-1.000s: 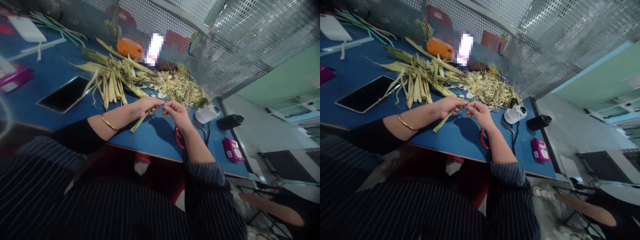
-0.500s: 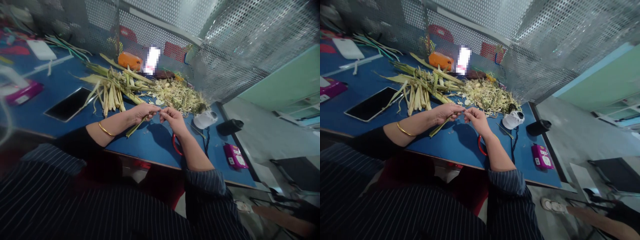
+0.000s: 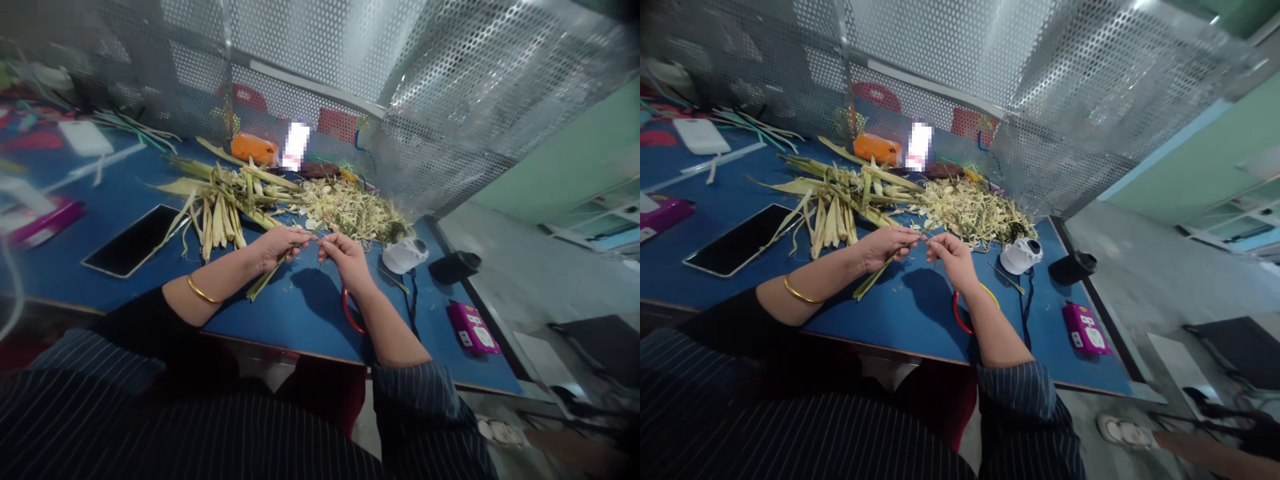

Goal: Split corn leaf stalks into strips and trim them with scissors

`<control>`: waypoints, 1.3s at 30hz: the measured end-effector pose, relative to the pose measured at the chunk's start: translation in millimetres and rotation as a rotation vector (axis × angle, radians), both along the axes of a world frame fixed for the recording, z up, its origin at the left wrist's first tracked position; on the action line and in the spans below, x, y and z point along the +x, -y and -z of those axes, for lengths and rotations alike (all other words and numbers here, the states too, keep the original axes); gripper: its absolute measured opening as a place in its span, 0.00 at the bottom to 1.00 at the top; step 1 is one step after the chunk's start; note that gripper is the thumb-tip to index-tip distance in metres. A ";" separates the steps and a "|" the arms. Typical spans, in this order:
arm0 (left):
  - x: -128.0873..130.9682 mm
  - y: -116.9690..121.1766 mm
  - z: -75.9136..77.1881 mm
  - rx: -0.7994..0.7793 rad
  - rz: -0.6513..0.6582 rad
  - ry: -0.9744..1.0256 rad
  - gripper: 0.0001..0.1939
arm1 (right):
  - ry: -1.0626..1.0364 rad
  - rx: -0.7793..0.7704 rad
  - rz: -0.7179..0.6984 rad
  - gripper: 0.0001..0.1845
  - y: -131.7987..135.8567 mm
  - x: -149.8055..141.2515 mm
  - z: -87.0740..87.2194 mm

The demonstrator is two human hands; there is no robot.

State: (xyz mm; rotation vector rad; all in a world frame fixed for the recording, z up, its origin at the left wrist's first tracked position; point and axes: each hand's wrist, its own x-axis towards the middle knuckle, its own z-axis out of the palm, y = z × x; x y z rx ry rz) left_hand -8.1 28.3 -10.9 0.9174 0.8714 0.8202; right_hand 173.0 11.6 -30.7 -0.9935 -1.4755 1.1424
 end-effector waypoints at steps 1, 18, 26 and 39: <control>-0.4 0.0 -0.3 0.014 -0.001 0.002 0.03 | -0.011 -0.001 -0.008 0.10 0.2 -0.3 -0.1; -5.6 -2.5 -7.2 0.184 -0.310 -0.075 0.09 | 0.479 0.143 0.401 0.12 2.5 28.7 -17.3; -4.8 0.7 -9.2 0.204 -0.331 -0.062 0.09 | 1.447 0.000 0.395 0.16 90.4 56.1 -19.5; -4.4 5.1 -12.5 0.256 -0.384 -0.154 0.08 | 1.314 -0.144 0.422 0.26 82.2 56.7 -0.4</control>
